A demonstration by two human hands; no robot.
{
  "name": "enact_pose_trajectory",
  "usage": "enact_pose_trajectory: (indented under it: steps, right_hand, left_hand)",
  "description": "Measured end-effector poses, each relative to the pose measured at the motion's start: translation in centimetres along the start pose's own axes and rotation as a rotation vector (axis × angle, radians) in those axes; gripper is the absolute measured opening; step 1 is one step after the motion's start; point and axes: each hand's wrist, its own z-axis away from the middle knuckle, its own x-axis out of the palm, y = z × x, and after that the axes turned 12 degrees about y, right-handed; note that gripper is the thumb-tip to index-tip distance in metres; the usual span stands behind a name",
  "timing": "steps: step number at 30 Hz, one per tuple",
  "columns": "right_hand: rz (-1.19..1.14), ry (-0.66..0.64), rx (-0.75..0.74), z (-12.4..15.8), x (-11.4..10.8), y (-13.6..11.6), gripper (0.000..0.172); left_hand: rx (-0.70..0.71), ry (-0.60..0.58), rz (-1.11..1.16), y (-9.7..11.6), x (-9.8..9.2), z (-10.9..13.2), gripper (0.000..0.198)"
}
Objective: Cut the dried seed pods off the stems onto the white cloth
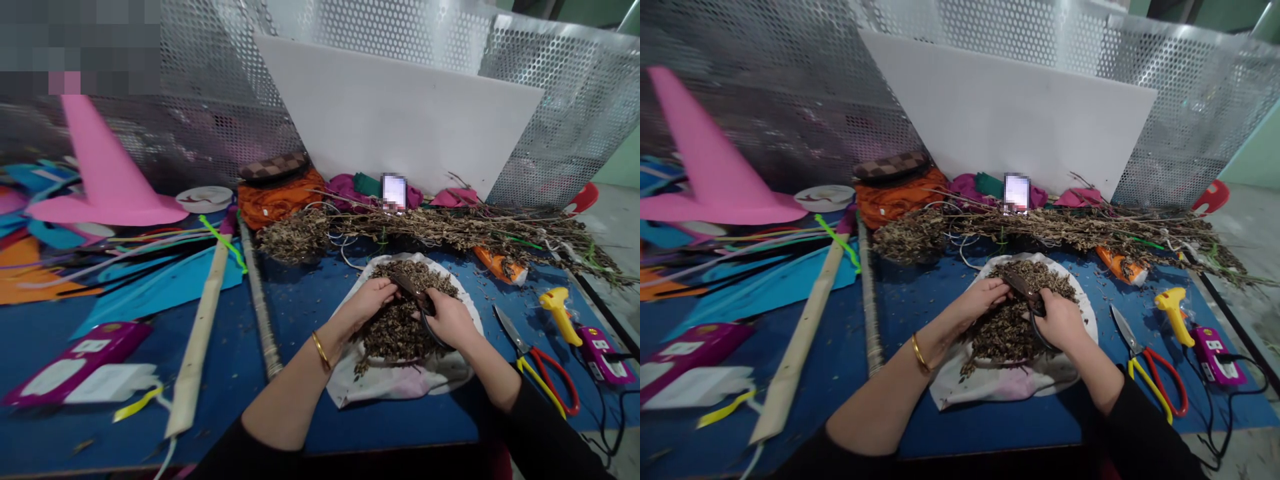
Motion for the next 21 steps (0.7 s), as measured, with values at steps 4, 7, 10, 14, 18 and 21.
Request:
enact_pose_trajectory:
  steps: [4, 7, 10, 14, 18, 21]
  right_hand:
    - [-0.051, 0.012, 0.036, 0.1, -0.3, 0.1, 0.039]
    - [-0.069, -0.006, 0.037, 0.1, -0.5, 0.1, 0.04]
    - [-0.069, 0.001, 0.022, 0.1, -0.5, 0.1, 0.042]
    - [-0.039, 0.0, 0.007, 0.1, -0.5, 0.0, 0.042]
    - [-0.023, -0.031, -0.008, 0.0, -0.6, 0.0, 0.036]
    - [-0.042, -0.055, 0.003, 0.0, -0.7, 0.0, 0.031]
  left_hand:
    - [0.012, 0.049, 0.084, 0.8, -0.4, 0.5, 0.027]
    - [0.015, 0.055, 0.089, 0.9, -0.5, 0.6, 0.024]
    - [0.008, 0.062, 0.053, 0.6, -0.3, 0.3, 0.025]
    - [0.026, 0.048, -0.024, -0.1, -0.1, -0.1, 0.03]
    - [0.002, 0.016, -0.051, 0.0, -0.2, 0.0, 0.03]
    - [-0.033, 0.04, -0.013, 0.2, -0.3, 0.2, 0.028]
